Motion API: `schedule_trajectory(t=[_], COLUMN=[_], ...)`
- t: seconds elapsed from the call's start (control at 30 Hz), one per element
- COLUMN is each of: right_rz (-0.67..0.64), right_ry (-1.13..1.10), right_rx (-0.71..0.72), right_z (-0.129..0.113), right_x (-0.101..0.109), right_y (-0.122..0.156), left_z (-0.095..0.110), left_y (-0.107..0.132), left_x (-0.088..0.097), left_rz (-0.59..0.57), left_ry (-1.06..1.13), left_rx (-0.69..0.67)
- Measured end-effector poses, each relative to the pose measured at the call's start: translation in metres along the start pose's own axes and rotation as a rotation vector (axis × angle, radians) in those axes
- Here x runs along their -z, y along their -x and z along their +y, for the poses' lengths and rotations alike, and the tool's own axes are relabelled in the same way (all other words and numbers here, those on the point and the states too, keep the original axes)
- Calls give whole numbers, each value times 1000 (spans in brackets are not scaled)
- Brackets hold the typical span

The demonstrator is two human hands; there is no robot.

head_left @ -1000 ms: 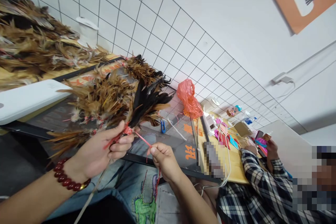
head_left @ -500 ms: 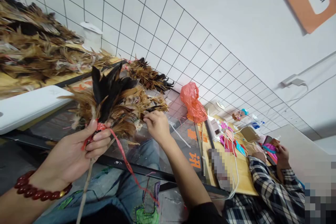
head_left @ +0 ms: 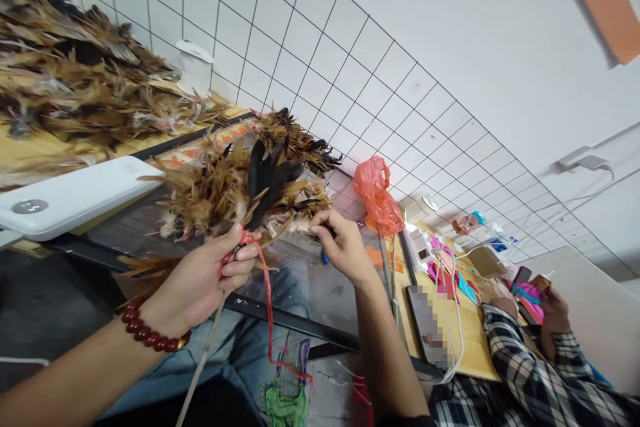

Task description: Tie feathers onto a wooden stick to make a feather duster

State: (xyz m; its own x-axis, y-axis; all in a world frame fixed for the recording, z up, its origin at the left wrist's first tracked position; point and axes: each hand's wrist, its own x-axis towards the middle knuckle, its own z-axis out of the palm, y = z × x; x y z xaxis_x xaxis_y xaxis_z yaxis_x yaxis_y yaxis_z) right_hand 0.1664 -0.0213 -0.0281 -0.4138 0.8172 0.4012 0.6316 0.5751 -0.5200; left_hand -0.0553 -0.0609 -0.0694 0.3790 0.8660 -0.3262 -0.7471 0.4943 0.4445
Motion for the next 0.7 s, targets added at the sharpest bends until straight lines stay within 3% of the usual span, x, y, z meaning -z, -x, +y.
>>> schedule_trajectory(t=[0.1,0.2,0.43,0.7], right_rz=[-175,-274,-263,-225], right_ry=[-41,115,439,492], right_rx=[184,323,389,371], right_z=[-27,-39,-34,-35], right_x=[18,20,12,11], right_y=[13,13,10,16], left_z=[-13,-23,-38,-45], left_y=[-10,-14,-8,-4], left_x=[-2,-4,-11,-16], left_rz=[-8,-64,-107,-69], left_ry=[-136,-294,-401,-608], left_rx=[-13,-39,-12,-53])
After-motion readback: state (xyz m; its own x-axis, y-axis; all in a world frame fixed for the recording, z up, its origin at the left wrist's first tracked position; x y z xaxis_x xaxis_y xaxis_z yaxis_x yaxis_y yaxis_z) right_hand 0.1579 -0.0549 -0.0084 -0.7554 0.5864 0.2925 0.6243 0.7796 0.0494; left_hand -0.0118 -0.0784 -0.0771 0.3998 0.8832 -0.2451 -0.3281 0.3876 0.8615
